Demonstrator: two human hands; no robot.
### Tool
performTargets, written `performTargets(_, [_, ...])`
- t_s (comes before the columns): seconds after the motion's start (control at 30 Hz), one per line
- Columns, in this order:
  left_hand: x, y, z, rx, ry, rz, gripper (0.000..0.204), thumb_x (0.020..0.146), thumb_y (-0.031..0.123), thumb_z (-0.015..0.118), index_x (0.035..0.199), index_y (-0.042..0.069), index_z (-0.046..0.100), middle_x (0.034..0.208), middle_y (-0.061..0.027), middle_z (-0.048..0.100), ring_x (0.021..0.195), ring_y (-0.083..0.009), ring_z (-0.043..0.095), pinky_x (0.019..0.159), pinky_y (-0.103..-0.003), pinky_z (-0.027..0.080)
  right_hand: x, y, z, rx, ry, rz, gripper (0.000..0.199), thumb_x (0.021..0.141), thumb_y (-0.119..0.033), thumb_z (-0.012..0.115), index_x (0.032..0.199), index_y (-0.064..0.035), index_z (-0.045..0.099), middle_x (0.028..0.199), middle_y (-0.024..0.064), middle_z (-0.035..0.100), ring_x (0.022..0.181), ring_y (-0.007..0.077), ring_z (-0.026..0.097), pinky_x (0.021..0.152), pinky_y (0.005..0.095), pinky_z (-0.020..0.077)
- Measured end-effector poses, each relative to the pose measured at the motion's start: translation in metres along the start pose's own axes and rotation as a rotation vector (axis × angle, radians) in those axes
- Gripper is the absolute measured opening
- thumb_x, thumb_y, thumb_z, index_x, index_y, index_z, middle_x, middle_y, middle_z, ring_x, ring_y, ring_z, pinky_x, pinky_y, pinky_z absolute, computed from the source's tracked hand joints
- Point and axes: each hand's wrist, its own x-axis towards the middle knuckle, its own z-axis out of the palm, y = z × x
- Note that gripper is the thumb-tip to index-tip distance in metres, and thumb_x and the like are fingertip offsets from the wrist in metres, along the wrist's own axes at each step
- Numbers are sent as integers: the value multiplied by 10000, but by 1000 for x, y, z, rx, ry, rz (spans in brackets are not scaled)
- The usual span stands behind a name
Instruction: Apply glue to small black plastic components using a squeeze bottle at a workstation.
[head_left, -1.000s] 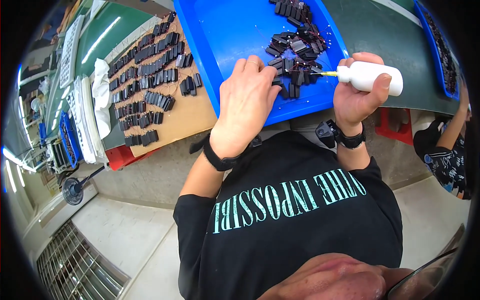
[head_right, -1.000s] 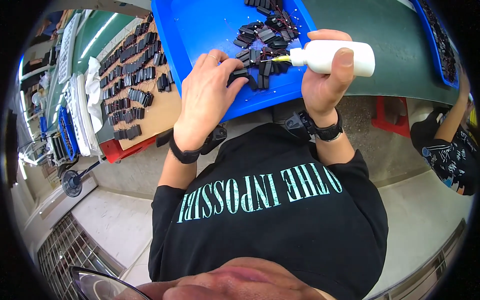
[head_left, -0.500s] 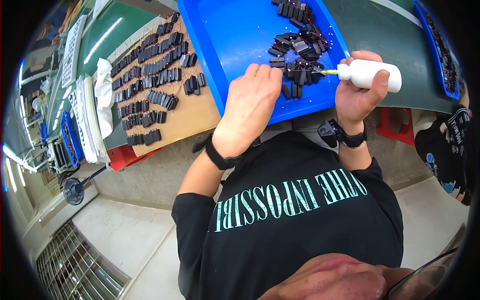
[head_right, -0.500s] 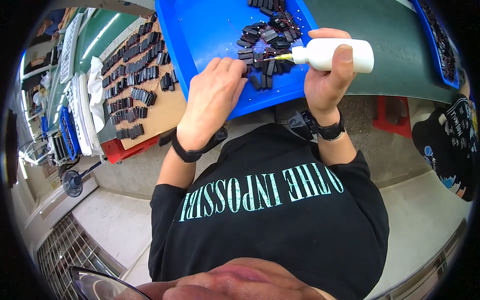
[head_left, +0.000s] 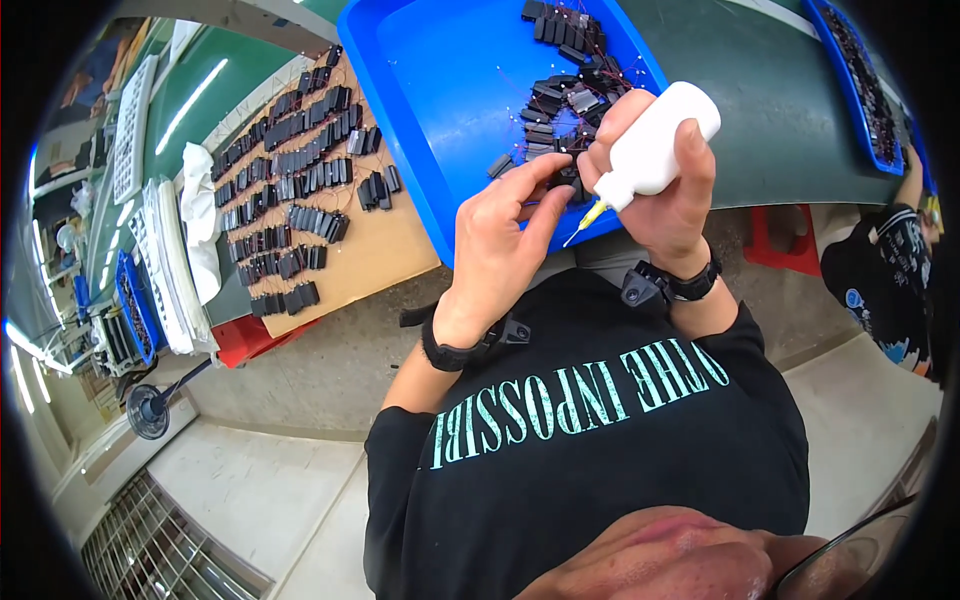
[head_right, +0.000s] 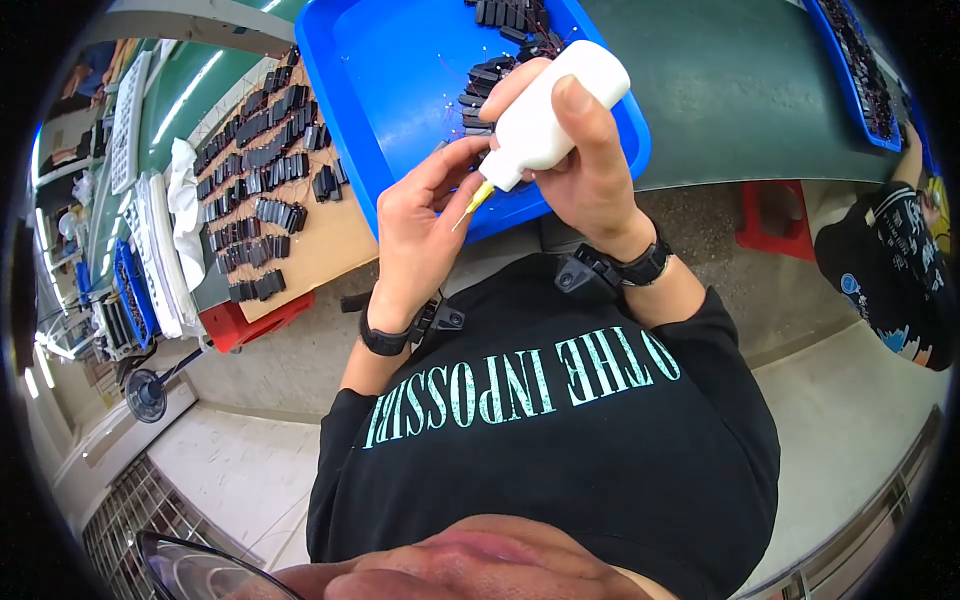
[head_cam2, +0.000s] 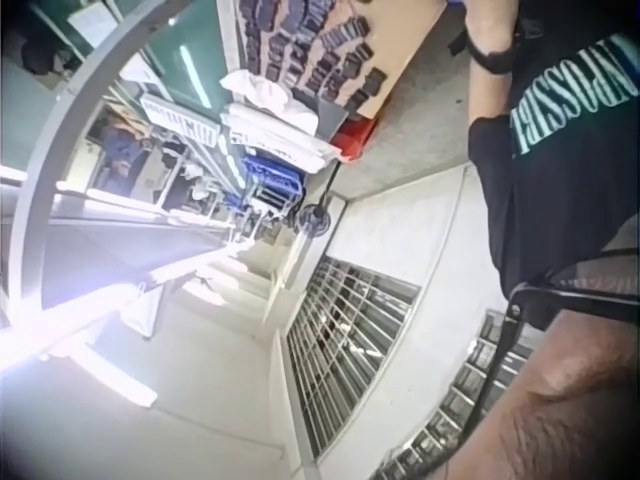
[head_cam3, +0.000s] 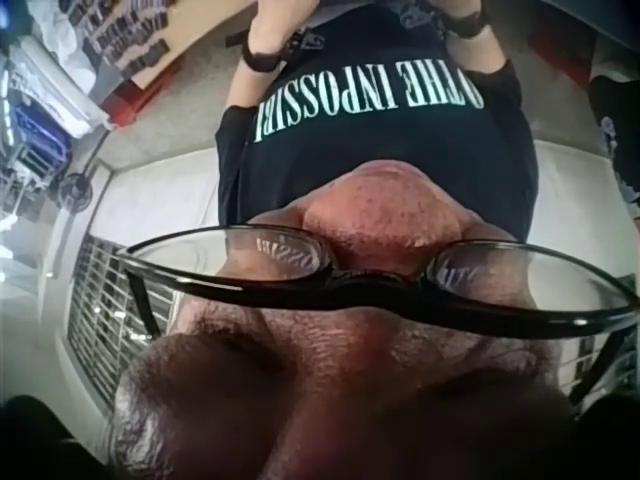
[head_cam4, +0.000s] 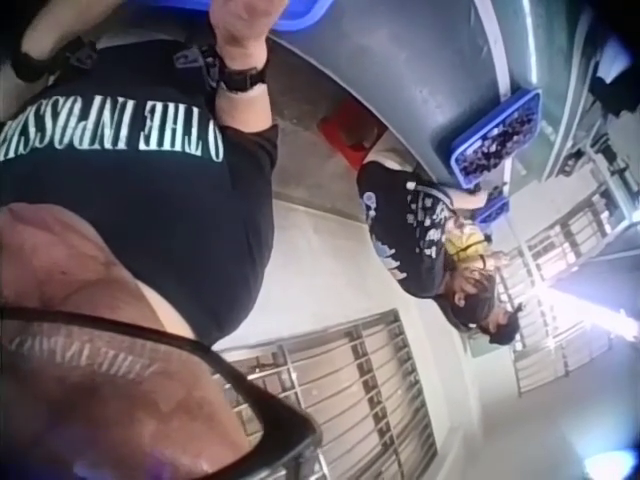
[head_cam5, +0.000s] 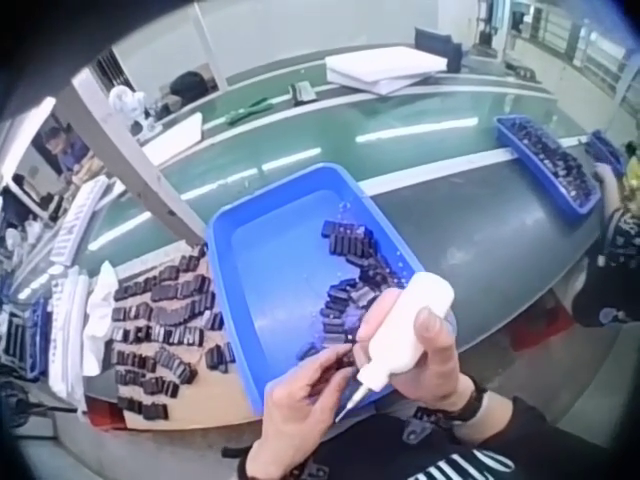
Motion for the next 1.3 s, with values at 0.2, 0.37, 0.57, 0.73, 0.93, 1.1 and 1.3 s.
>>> performTargets(0.2, [-6,-4,5,-108,60,-121,216,897,7,603,1106,-29,563,1022,-136,681,885,-161,689,742,-270,566,2,3,8,200,-129,45,548,915,-566,431,908,-28,536,546,10,381,473,119,331,595,345,390])
performTargets(0.37, [-2,-12,2,-521,164,-176,183,927,13,565,1100,-33,529,1037,-127,680,921,-162,681,759,-272,565,8,25,-10,-314,290,-623,580,881,-592,485,938,-17,533,581,37,412,514,139,365,521,310,283])
performTargets(0.57, [5,-19,3,-507,67,-174,209,937,-3,549,1132,-40,486,1134,-159,638,990,-194,661,794,-277,559,1,38,-31,-613,164,-687,597,851,-585,551,957,2,533,645,61,452,560,155,409,536,303,315])
performTargets(0.73, [6,-23,2,-465,36,-172,217,925,-19,566,1125,-47,487,1159,-178,627,998,-189,654,809,-273,555,1,38,-30,-620,153,-613,580,848,-568,576,959,0,536,661,67,467,556,150,408,533,292,315])
performTargets(0.93, [6,-24,3,-436,76,-145,212,896,-35,600,1095,-47,528,1122,-156,651,980,-163,657,833,-265,545,0,37,-24,-650,163,-588,589,843,-577,582,958,0,541,734,87,533,584,148,454,559,291,369])
performTargets(1.1, [7,-23,3,-451,108,-159,211,871,-33,636,1076,-40,584,1075,-122,680,970,-146,660,866,-265,534,-2,36,-34,-611,70,-598,524,872,-499,598,949,18,618,910,119,636,754,198,633,702,310,506])
performTargets(1.3, [8,-23,5,-443,109,-157,216,866,-34,642,1075,-38,588,1071,-120,681,963,-148,663,861,-264,536,0,34,-33,-712,71,-630,512,870,-498,603,949,8,622,906,110,643,780,208,641,730,324,508])
